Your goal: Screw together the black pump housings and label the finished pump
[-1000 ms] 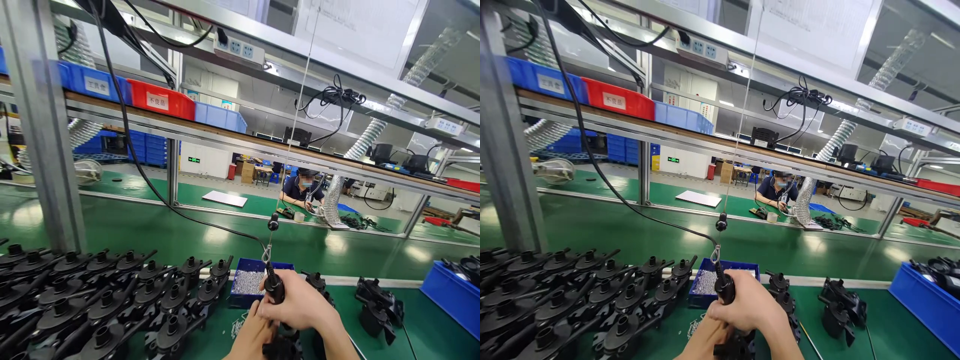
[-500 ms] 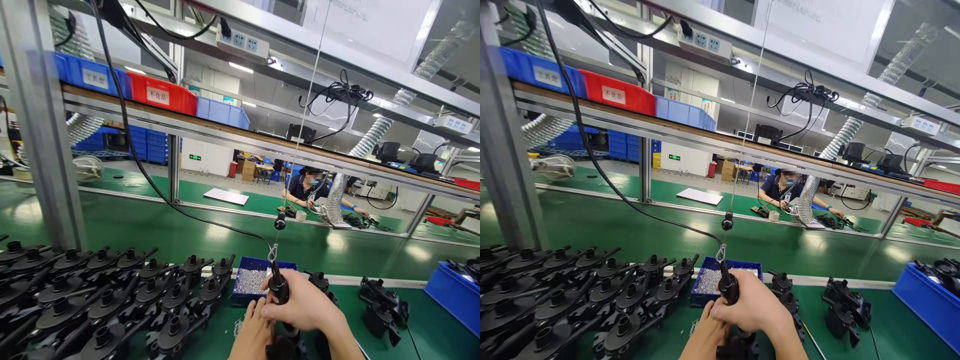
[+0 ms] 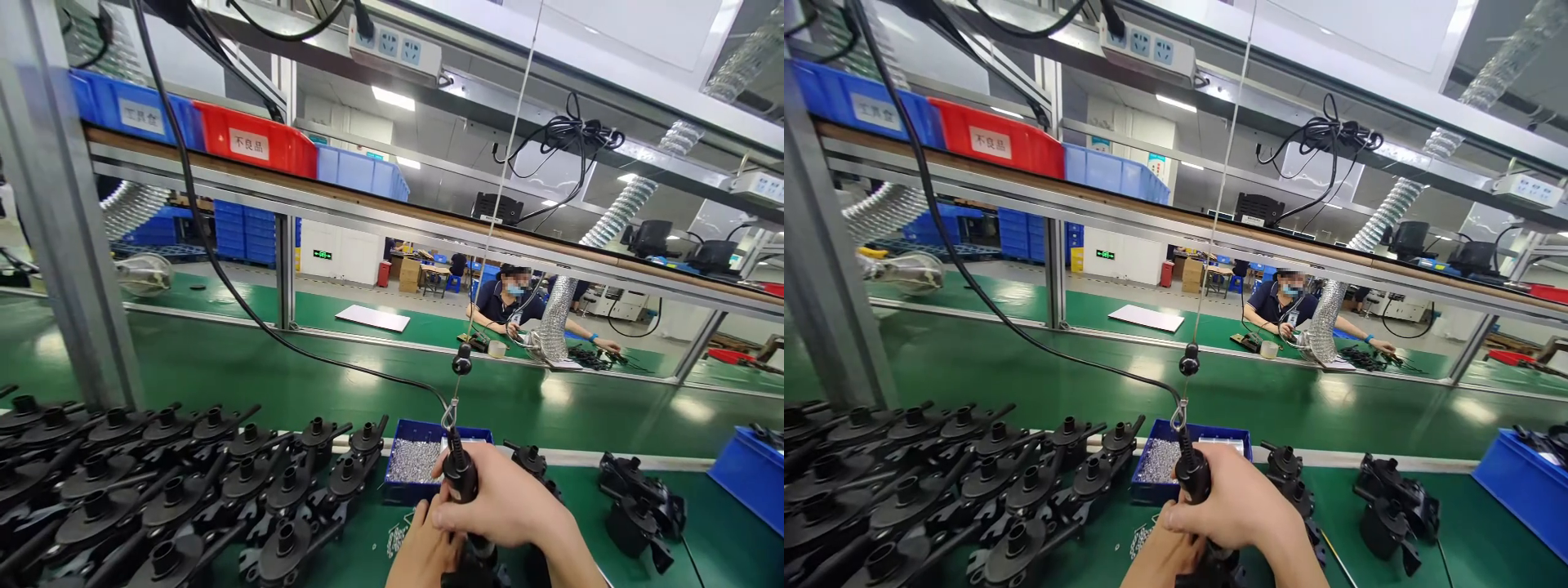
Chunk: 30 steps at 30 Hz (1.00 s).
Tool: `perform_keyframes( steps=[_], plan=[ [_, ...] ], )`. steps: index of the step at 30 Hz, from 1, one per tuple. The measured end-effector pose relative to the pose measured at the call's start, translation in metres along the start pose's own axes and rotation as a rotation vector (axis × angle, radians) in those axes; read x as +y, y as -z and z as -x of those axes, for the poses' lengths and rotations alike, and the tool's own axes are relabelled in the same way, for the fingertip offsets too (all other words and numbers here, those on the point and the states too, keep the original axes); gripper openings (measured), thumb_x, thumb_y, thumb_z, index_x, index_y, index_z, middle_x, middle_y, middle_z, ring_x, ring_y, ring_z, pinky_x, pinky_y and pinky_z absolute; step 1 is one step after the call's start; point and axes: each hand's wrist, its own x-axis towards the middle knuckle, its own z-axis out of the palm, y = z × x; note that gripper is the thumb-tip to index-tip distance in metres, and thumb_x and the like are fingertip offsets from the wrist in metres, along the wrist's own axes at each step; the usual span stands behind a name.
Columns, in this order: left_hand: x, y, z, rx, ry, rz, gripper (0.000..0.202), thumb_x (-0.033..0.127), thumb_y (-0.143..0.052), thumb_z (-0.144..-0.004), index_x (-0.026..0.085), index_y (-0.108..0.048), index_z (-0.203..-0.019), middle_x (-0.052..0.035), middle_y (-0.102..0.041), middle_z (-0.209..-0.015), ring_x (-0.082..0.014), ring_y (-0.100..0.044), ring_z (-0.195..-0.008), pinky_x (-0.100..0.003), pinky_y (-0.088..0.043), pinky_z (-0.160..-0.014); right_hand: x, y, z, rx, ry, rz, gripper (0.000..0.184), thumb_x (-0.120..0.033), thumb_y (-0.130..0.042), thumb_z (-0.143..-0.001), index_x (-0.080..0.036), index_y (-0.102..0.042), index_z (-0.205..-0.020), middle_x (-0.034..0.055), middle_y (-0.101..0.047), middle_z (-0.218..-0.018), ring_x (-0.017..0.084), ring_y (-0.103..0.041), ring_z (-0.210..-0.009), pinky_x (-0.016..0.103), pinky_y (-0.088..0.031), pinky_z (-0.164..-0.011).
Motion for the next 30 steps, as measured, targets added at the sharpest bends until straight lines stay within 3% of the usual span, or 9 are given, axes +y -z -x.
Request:
perform_keyframes(
  steps=[5, 9, 13, 18, 23, 30],
  plan=[
    [0.003, -0.012, 0.001, 0.057, 0.006, 0.005, 0.058, 0.026, -0.053, -0.1, 0.034, -0.056, -0.157, -0.0092, -0.065, -0.151, -0.0414, -0.056, -0.138, -0.058, -0.05, -0.112, 0.003, -0.003, -0.001, 0.007, 0.0, -0.024, 0.03, -0.017, -0.081, -0.074, -0.02, -0.071, -0.103, -0.0005, -0.079, -0.086, 0.02, -0.068, -0.076, 0.025, -0.048, -0.065],
    [0.006, -0.004, 0.001, 0.097, -0.009, 0.04, 0.062, 0.025, -0.056, -0.097, 0.036, -0.054, -0.157, -0.0069, -0.067, -0.15, -0.0411, -0.052, -0.143, -0.056, -0.049, -0.113, 0.003, -0.004, -0.001, -0.001, -0.006, -0.028, 0.032, -0.018, -0.081, -0.075, -0.02, -0.071, -0.106, -0.0004, -0.079, -0.086, 0.02, -0.068, -0.076, 0.025, -0.048, -0.065],
    [0.004, 0.001, -0.001, 0.056, -0.015, 0.018, 0.057, 0.024, -0.055, -0.098, 0.035, -0.058, -0.154, -0.0074, -0.066, -0.15, -0.0393, -0.053, -0.143, -0.055, -0.05, -0.113, 0.004, -0.004, -0.001, -0.001, -0.007, -0.021, 0.032, -0.018, -0.081, -0.075, -0.019, -0.071, -0.106, -0.0008, -0.078, -0.085, 0.02, -0.068, -0.075, 0.025, -0.048, -0.066],
    [0.005, -0.01, 0.001, 0.05, 0.042, -0.021, 0.054, 0.02, -0.054, -0.099, 0.036, -0.063, -0.15, -0.0079, -0.063, -0.155, -0.0387, -0.059, -0.137, -0.06, -0.049, -0.115, 0.006, -0.007, 0.0, 0.013, 0.013, -0.045, 0.03, -0.017, -0.08, -0.075, -0.02, -0.072, -0.104, -0.0008, -0.079, -0.085, 0.02, -0.068, -0.074, 0.025, -0.048, -0.065],
    [0.006, -0.021, 0.004, 0.076, 0.058, -0.018, 0.061, 0.019, -0.06, -0.097, 0.038, -0.058, -0.155, -0.0086, -0.057, -0.161, -0.0401, -0.054, -0.144, -0.064, -0.041, -0.122, 0.007, -0.009, -0.003, 0.028, -0.006, -0.045, 0.031, -0.016, -0.081, -0.073, -0.02, -0.072, -0.102, -0.0013, -0.078, -0.083, 0.019, -0.067, -0.072, 0.024, -0.047, -0.063],
    [-0.007, -0.008, -0.016, -0.018, 0.108, 0.109, 0.057, 0.04, -0.059, -0.102, 0.036, -0.053, -0.159, -0.0125, -0.064, -0.151, -0.0374, -0.062, -0.122, -0.054, -0.052, -0.104, 0.008, -0.008, -0.002, 0.019, 0.003, -0.05, 0.032, -0.015, -0.08, -0.073, -0.019, -0.071, -0.104, -0.0009, -0.078, -0.085, 0.02, -0.067, -0.075, 0.025, -0.047, -0.065]
  ],
)
